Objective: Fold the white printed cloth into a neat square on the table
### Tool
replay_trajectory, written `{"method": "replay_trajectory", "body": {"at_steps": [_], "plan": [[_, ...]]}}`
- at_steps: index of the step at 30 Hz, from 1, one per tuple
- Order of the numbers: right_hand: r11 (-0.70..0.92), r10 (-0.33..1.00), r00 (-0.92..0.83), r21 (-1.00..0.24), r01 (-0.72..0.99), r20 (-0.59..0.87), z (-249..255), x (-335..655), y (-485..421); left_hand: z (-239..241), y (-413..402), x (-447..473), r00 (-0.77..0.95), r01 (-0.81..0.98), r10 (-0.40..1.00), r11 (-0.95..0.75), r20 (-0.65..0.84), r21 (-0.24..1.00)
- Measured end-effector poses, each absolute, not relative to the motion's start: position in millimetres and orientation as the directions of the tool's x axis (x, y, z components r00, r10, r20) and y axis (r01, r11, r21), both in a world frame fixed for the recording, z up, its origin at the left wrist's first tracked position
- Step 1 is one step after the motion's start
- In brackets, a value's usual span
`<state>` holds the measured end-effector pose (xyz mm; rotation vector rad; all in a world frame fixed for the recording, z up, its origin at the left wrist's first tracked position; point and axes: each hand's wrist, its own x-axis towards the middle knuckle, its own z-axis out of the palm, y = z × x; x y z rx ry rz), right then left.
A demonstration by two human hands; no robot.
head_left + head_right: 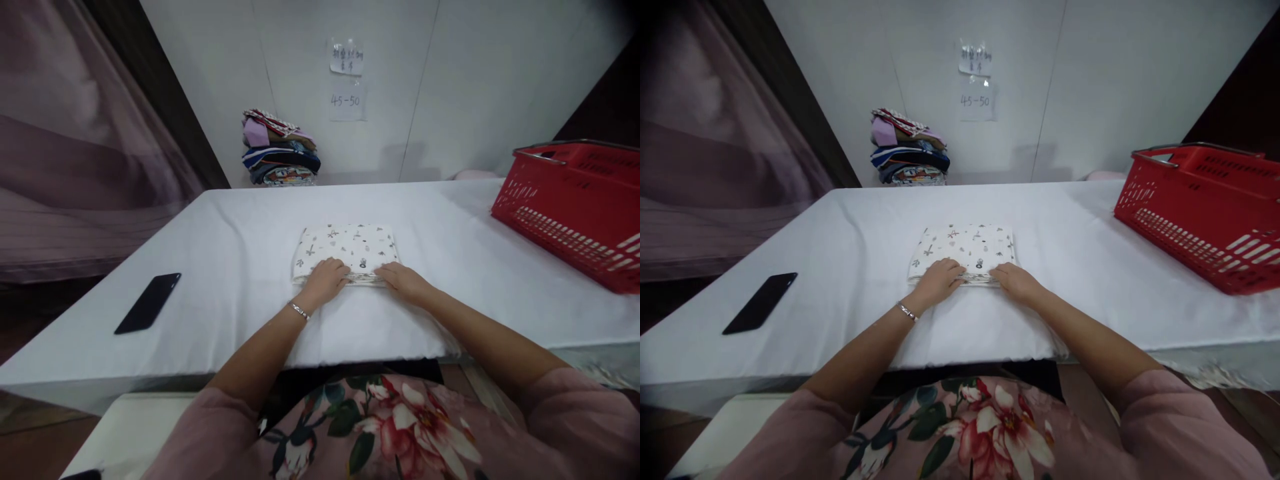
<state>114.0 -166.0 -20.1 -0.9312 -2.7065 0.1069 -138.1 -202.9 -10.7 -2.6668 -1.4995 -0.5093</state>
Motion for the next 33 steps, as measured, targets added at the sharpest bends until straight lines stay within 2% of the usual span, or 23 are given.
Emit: {"method": "replay_trajectory", "body": {"at_steps": [6, 15, 20, 24, 26, 29, 33], "plan": [[0.779, 0.627, -0.746, -0.183, 0.6, 0.226, -19, 115, -167, -3, -204, -140, 0.515, 0.841, 0.819, -0.539, 0.251, 0.033], [0.795, 0.606, -0.751, -0.166, 0.583, 0.263, -24, 116, -177, -16, -216, -142, 0.512, 0.84, 0.817, -0.541, 0.265, 0.044], [0.808, 0.587, -0.736, -0.192, 0.557, 0.337, -30, 117, -183, -16, -222, -149, 0.516, 0.812, 0.797, -0.571, 0.313, 0.117], [0.822, 0.559, -0.73, -0.147, 0.55, 0.393, -35, 114, -185, 1, -211, -146, 0.463, 0.77, 0.783, -0.587, 0.415, 0.25], [0.828, 0.544, -0.732, -0.122, 0.547, 0.41, -36, 114, -187, 7, -199, -139, 0.431, 0.766, 0.781, -0.581, 0.451, 0.274], [0.836, 0.532, -0.737, -0.123, 0.534, 0.418, -33, 116, -191, 2, -184, -130, 0.413, 0.822, 0.819, -0.524, 0.398, 0.225], [0.808, 0.587, -0.706, -0.227, 0.544, 0.397, -16, 109, -193, -24, -179, -125, 0.366, 0.901, 0.895, -0.409, 0.256, 0.142]]}}
